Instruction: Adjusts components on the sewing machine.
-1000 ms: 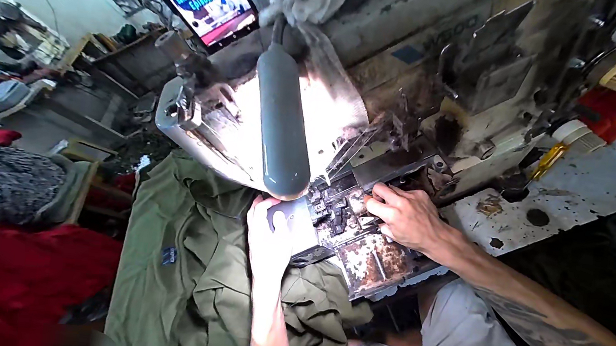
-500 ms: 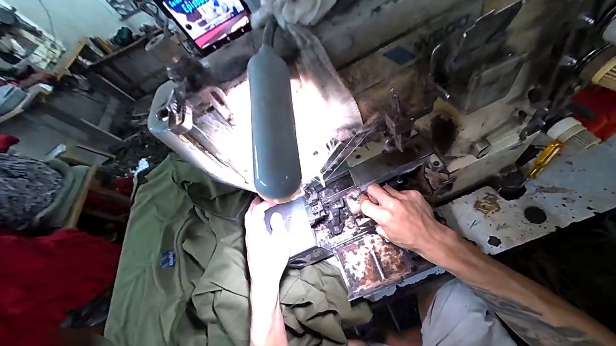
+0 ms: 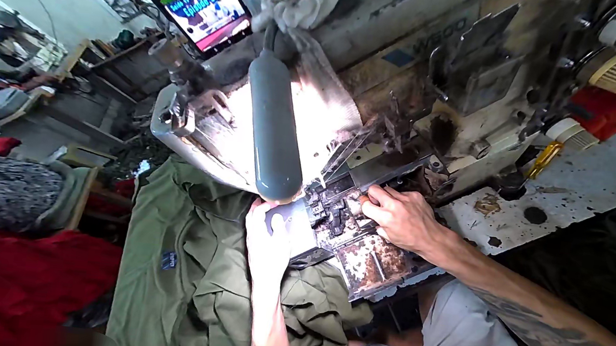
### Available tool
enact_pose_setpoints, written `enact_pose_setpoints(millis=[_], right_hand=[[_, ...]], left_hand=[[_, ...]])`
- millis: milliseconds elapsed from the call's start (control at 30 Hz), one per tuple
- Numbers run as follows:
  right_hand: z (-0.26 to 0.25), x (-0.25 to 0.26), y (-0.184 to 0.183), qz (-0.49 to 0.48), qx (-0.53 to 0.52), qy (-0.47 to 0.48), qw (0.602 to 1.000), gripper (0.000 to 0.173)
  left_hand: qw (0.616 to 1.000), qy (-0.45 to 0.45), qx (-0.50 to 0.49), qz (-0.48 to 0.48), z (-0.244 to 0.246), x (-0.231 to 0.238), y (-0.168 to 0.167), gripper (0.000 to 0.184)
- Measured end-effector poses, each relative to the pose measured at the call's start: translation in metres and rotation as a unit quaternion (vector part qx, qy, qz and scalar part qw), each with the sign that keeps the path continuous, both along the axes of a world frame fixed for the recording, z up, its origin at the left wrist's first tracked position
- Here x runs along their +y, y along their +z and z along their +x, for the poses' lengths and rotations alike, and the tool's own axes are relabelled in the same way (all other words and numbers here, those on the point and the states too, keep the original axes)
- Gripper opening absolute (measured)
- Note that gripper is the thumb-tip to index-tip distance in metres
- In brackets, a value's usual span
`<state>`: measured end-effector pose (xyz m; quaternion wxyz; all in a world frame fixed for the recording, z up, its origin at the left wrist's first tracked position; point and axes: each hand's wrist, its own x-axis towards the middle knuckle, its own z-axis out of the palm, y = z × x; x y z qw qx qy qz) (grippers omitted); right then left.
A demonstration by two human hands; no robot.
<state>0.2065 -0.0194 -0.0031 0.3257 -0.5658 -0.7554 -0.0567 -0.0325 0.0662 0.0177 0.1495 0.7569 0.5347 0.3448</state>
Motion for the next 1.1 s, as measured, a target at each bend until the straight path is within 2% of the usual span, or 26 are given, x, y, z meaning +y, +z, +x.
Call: enact_pose_setpoints(millis=[300, 433, 700, 1100], right_hand=[[0.001, 0.001, -0.002, 0.008, 0.002, 0.002, 1.000, 0.015], [0.000, 0.002, -0.002, 0.006, 0.000, 0.005, 1.000, 0.015], [-0.008, 0.004, -0.004, 0.019, 0.011, -0.010, 1.000, 0.007], [-0.016, 0.002, -0.001, -0.036, 0.021, -0.017, 0.999, 0.014]], left_hand=[[1.000, -0.003, 0.003, -0.003, 0.001, -0.001, 0.002, 0.035], [0.999, -0.025, 0.012, 0.036, -0.008, 0.005, -0.005, 0.034], [1.000, -0.003, -0.002, 0.004, 0.000, 0.001, 0.000, 0.034], [0.998, -0.028, -0.014, 0.045, -0.004, 0.003, -0.009, 0.036]])
